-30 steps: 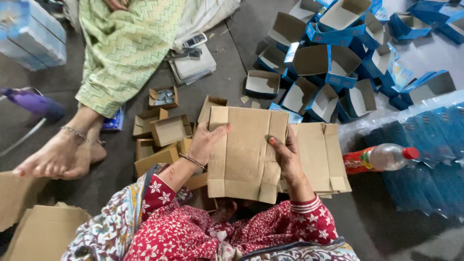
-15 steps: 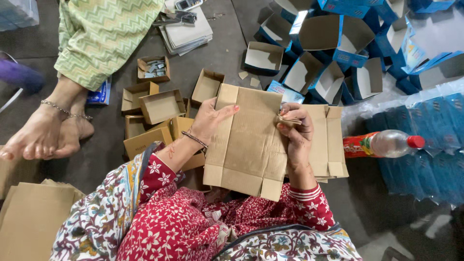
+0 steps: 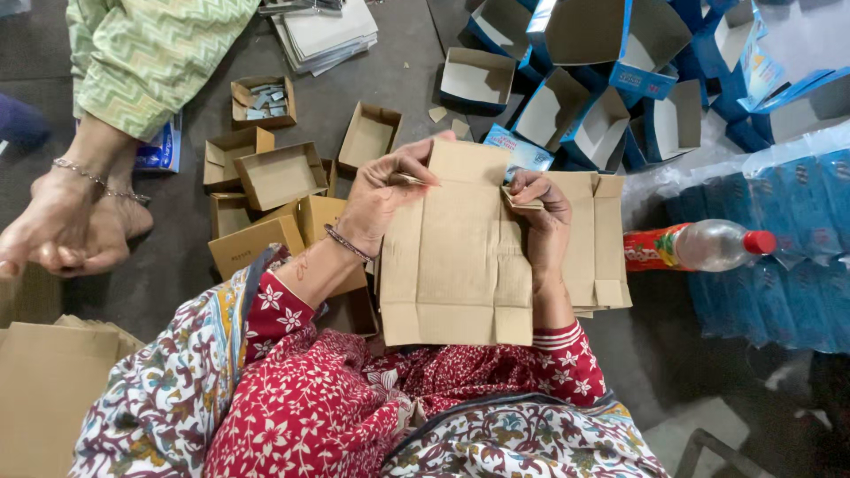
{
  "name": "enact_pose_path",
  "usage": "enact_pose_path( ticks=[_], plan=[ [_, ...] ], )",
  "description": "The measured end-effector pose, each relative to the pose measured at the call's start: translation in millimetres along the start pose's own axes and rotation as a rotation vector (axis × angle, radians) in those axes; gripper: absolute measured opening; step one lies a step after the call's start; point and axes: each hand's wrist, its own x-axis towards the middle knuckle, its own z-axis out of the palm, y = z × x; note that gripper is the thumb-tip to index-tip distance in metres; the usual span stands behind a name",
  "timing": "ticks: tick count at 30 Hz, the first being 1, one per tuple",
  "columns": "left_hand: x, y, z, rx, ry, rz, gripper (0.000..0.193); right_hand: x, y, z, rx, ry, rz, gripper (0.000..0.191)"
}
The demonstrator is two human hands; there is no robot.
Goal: The person sits on the floor and folds flat cardboard pieces into small rectangular boxes by hand. They repeatedly fold the side flaps and tuck them to form the box shape, then place the finished boxes into a stack.
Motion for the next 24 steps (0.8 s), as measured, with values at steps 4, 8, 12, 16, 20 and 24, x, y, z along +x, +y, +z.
enact_pose_path(
  ticks=[4, 8, 12, 16, 20, 24],
  plan=[
    [3, -14, -9, 0.06, 0.027, -0.002, 0.028, -1, 6, 3, -0.022, -0.046, -0.01, 0.014],
    [2, -29, -20, 0.144, 0.029, 0.074, 0.027, -3, -1, 16, -0.116, -0.083, 0.013, 0.012],
    [6, -19, -22, 0.01, 0.043, 0.067, 0.044, -1, -23, 27, -0.082, -0.018, 0.245, 0.032],
    [6, 2, -10, -0.312, 0.041, -0.02, 0.06, 2, -33, 33, 0.059, -0.024, 0.237, 0.037],
    [-6, 8, 1, -0.165, 0.036, -0.109, 0.064, 4, -29, 29, 0.264, 0.048, 0.282, 0.03],
    [-1, -4, 3, 0.162, 0.037, -0.035, 0.059, 2, -21, 31, 0.084, -0.001, 0.232, 0.034]
  ],
)
